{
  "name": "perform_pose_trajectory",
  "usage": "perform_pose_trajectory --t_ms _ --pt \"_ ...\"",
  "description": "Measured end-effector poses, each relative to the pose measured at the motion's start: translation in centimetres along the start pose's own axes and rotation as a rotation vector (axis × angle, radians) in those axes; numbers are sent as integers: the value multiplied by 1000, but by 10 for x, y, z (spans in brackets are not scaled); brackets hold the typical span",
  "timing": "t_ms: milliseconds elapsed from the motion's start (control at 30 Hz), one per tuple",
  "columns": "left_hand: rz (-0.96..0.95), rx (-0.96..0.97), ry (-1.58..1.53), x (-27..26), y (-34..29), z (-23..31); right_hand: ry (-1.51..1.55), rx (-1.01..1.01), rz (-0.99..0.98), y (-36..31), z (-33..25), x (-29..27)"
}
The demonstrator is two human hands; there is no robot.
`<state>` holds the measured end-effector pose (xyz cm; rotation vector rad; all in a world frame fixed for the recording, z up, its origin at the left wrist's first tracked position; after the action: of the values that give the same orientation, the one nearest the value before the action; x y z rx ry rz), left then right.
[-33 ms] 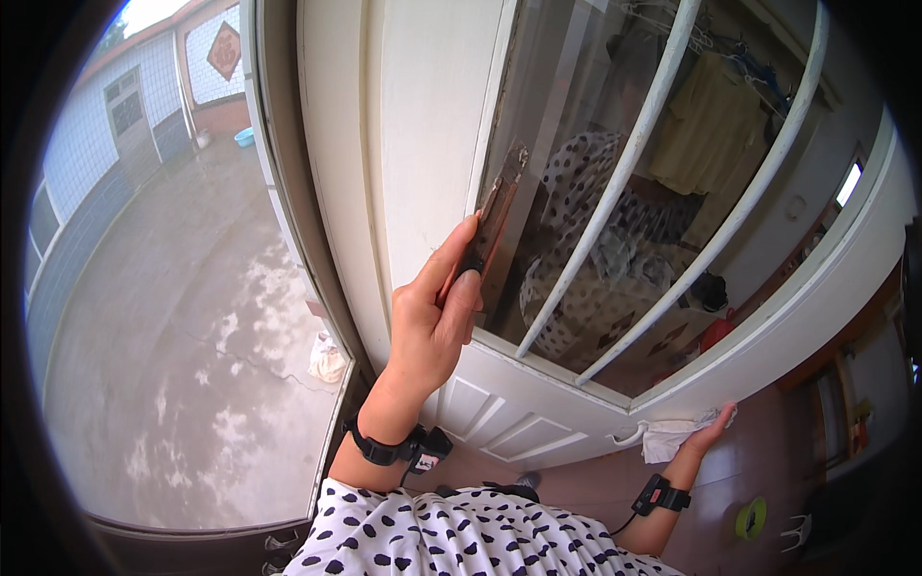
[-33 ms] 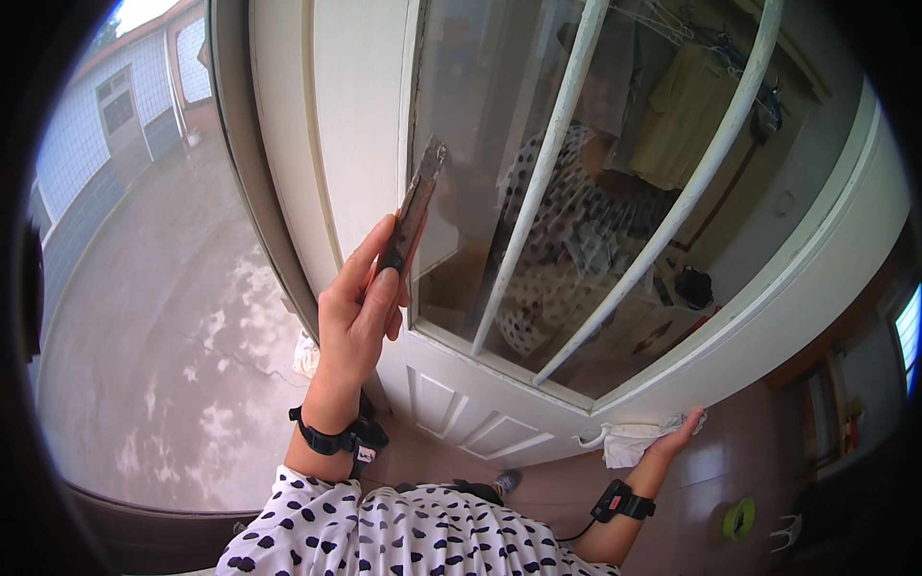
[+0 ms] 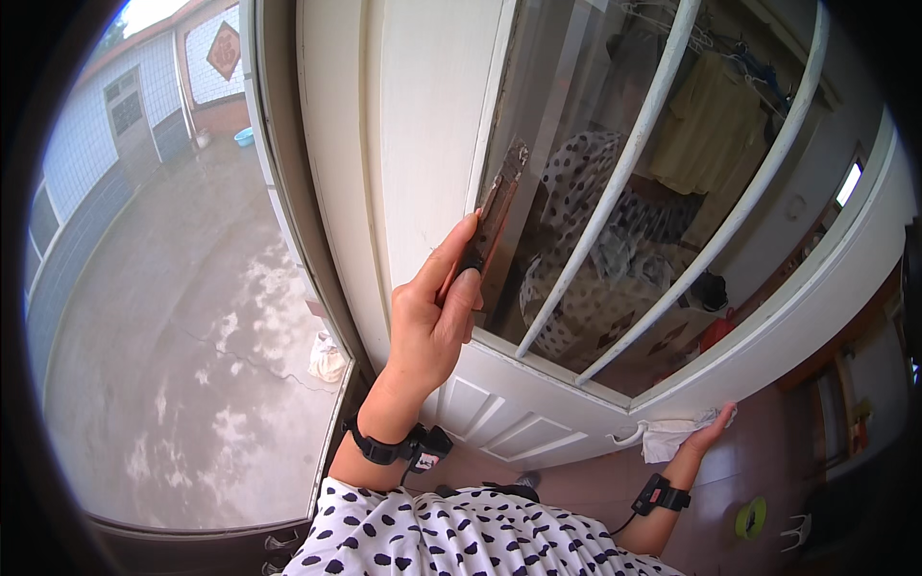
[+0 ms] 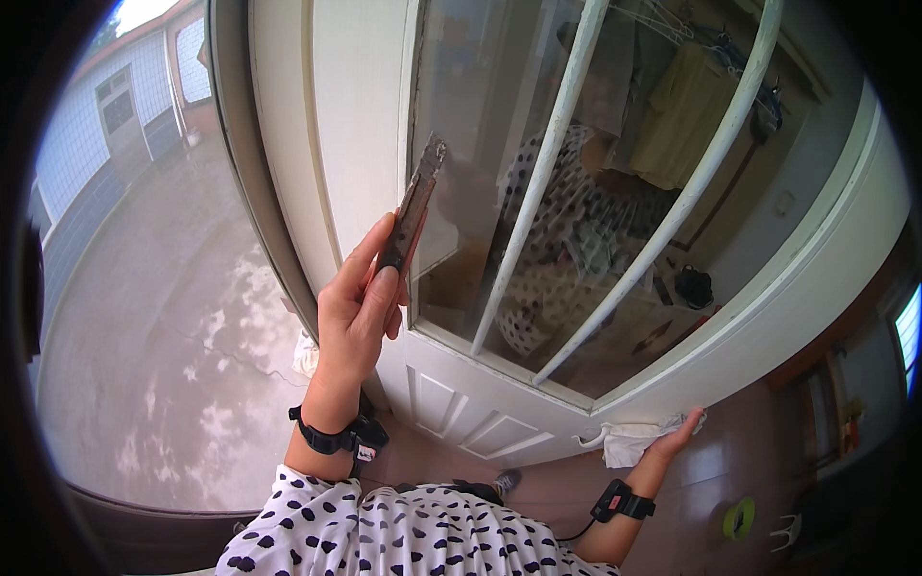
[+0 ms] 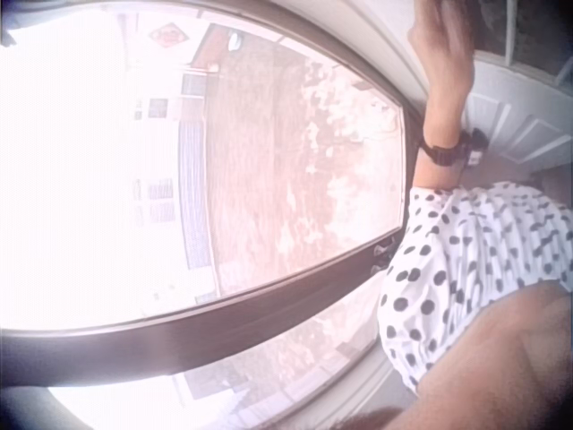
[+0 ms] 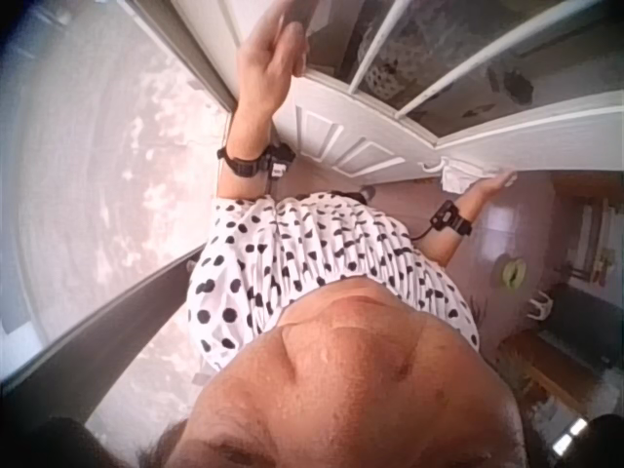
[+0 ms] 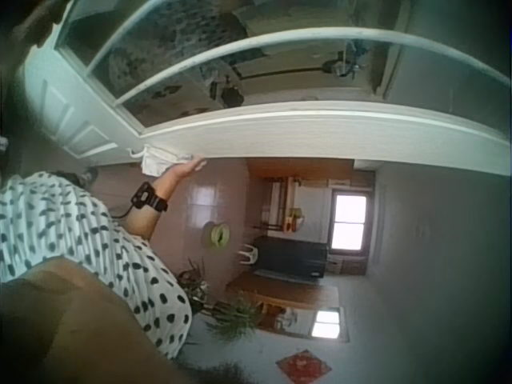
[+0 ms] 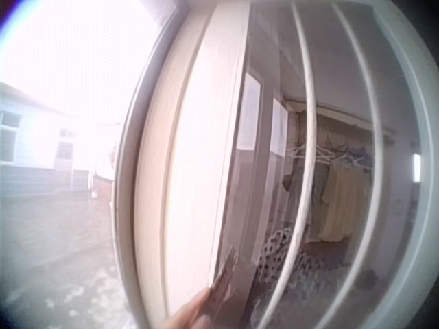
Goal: The person scrapes material from the edge of a white door using a utility knife while holding a cloth.
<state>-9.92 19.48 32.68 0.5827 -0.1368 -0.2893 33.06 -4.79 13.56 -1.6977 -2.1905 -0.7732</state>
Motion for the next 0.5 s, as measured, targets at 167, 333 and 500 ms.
perform_pose_trajectory --t_ms 167,333,500 --pt "-7 -8 -22 -1 -4 -6 1 -11 2 0 0 -1" --pt "-15 -2 -18 1 2 2 28 17 -6 1 4 0" --pt "-47 29 29 0 -5 -9 -8 -1 -24 4 2 -4"
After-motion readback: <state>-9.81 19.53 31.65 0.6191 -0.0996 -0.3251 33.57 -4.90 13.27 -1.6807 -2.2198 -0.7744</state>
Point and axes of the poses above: each hand's wrist, its own y-axis towards the middle knuckle, its own x-axis out of the palm, z = x × y, the point moved 5 cm from there along y, towards the middle knuckle, and after that the axes turned 2 degrees about -z, right-handed, at the moved point
